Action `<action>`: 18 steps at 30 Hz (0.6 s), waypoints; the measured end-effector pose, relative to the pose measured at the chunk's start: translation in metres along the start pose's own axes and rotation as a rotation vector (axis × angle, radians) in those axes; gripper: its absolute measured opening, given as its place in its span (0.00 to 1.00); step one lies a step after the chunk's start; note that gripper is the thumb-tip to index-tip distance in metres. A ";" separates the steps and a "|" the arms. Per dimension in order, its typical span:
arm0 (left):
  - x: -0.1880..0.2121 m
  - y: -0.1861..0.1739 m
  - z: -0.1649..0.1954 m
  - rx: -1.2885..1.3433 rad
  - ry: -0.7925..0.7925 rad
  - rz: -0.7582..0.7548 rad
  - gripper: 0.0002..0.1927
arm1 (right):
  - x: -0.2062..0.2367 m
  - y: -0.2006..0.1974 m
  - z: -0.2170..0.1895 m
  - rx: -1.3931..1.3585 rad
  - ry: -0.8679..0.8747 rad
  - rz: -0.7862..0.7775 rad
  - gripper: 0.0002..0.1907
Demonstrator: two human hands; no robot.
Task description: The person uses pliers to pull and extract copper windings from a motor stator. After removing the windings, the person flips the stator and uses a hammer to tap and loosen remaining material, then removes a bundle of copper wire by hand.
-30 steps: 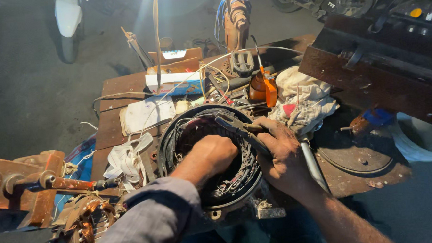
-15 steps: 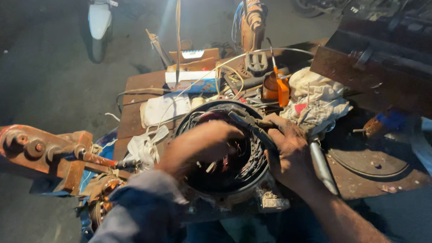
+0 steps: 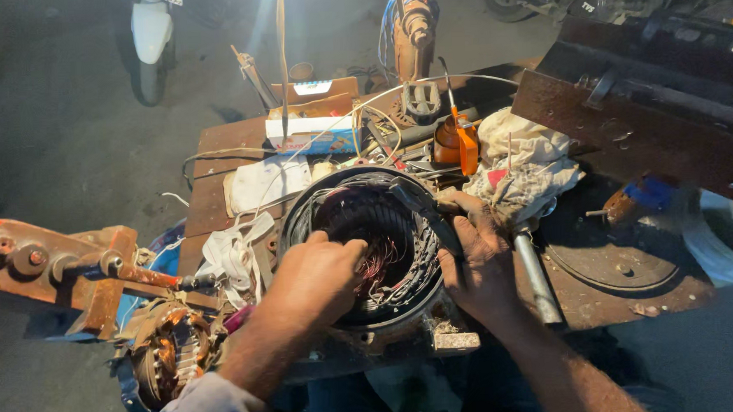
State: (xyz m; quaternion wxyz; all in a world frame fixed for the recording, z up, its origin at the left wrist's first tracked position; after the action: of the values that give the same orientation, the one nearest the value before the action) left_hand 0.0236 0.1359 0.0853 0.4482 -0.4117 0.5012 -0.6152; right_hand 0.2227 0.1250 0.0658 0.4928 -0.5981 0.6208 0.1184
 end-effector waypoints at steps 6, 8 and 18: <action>-0.006 0.008 -0.012 0.155 -0.208 -0.043 0.19 | 0.000 -0.001 0.000 0.031 -0.064 0.000 0.22; 0.001 0.000 -0.018 0.312 -0.250 0.070 0.21 | 0.000 0.000 0.001 0.017 -0.062 0.002 0.22; 0.036 -0.006 -0.031 0.695 -0.309 0.399 0.21 | -0.029 -0.003 -0.023 0.360 -0.196 -0.279 0.11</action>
State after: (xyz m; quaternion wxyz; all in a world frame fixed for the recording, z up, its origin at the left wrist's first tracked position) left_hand -0.0163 0.1092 0.0879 0.7401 -0.2185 0.2608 -0.5800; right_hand 0.2089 0.1254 0.1002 0.6608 -0.5664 0.4924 -0.0059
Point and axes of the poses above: each hand's wrist, its own x-axis away from the middle knuckle, its own y-axis out of the palm, z = x × y, the point moved 6 cm from there along -x, towards the middle knuckle, and after that the axes turned 12 degrees about -y, right-handed, at the moved point
